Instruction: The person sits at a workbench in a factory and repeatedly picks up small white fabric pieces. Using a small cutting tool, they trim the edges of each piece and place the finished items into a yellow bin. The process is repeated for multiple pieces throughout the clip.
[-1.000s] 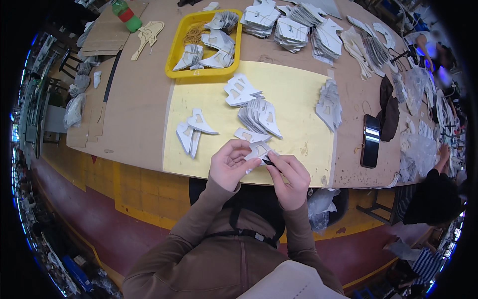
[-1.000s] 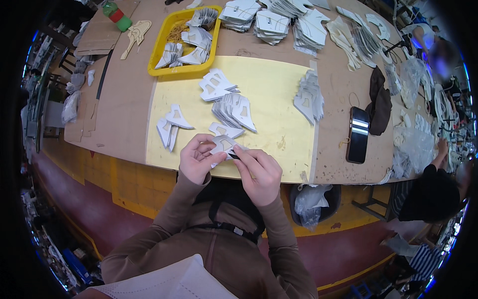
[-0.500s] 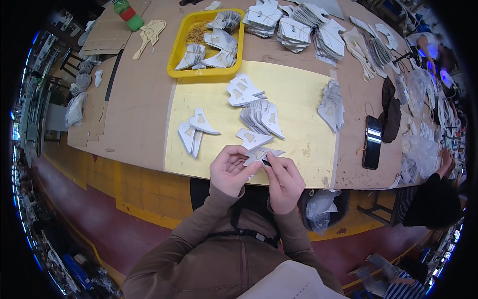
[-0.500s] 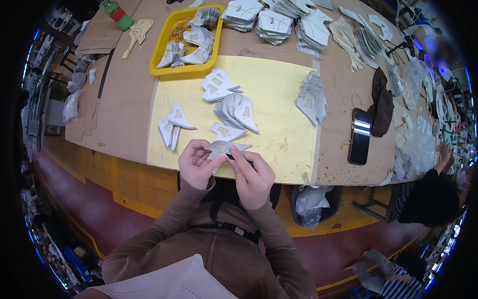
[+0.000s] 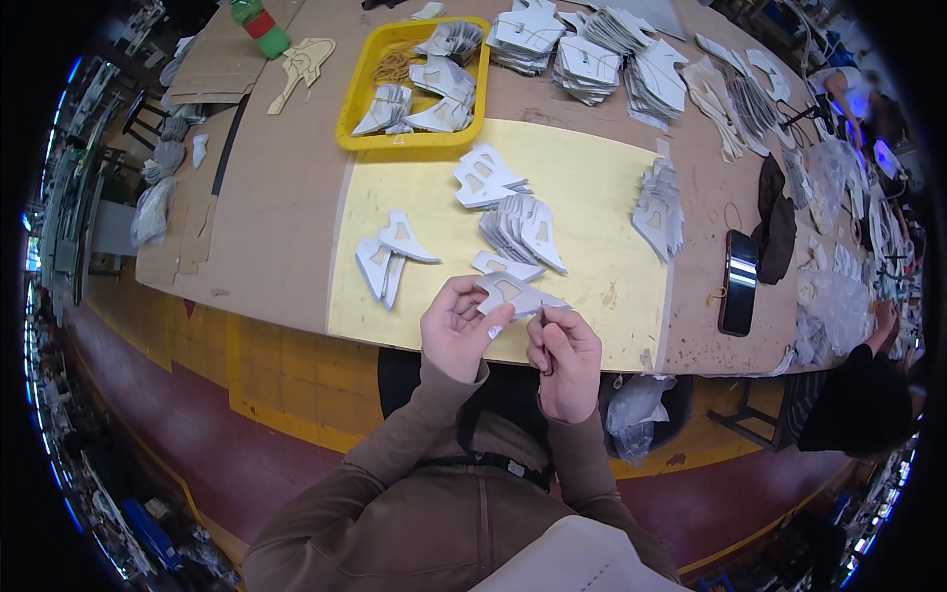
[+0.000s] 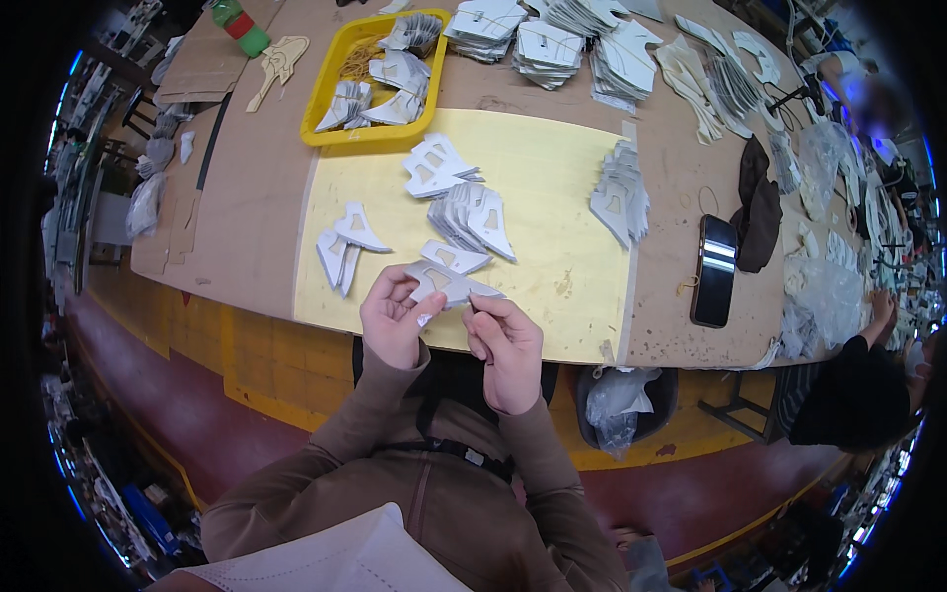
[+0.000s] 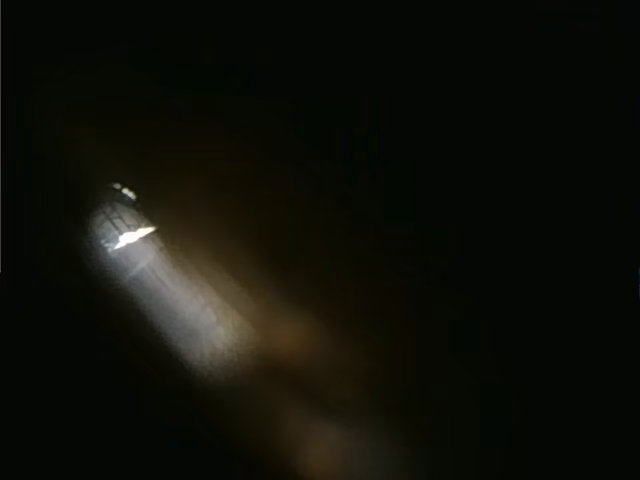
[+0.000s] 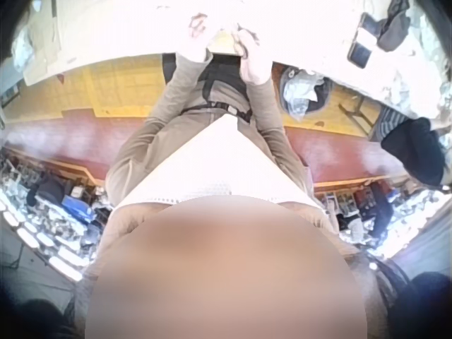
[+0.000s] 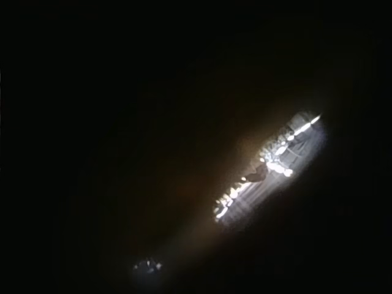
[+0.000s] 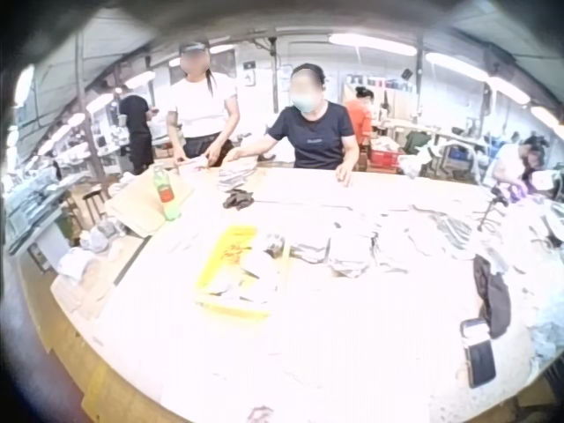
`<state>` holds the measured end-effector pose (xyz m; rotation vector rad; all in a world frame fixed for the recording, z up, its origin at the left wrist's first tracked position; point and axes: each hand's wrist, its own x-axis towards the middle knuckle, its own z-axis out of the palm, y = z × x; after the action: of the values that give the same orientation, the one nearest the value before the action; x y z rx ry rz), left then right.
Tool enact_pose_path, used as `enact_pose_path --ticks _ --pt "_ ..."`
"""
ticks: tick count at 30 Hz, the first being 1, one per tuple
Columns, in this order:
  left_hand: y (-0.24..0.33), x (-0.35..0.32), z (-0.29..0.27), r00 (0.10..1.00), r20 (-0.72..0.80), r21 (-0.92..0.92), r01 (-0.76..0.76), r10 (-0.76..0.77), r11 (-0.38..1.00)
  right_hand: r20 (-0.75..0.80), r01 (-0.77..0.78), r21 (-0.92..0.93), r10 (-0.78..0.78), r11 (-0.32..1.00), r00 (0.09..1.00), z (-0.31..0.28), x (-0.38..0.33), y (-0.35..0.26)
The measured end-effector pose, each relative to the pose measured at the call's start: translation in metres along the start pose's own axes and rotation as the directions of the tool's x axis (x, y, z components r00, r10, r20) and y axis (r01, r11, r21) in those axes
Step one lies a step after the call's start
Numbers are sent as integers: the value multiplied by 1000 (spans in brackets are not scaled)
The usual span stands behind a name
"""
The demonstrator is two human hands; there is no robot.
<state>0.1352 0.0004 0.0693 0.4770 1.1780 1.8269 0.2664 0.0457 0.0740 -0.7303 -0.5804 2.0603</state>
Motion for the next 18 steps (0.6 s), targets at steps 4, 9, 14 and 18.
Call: enact_pose_path --ticks 4,9,14,18 --pt "-7 5 -3 999 -36 82 25 -22 996 218 336 -557 -256 759 942 4 -5 1" --pt "-12 5 -13 997 -78 223 8 9 975 487 530 -802 -211 277 847 11 1 0" --pt "13 21 -56 972 -141 560 -79 188 825 495 486 -867 70 114 866 8 -2 -17" --pt "40 34 -89 878 1 973 -112 480 203 317 339 -907 -123 248 940 2 3 -23"
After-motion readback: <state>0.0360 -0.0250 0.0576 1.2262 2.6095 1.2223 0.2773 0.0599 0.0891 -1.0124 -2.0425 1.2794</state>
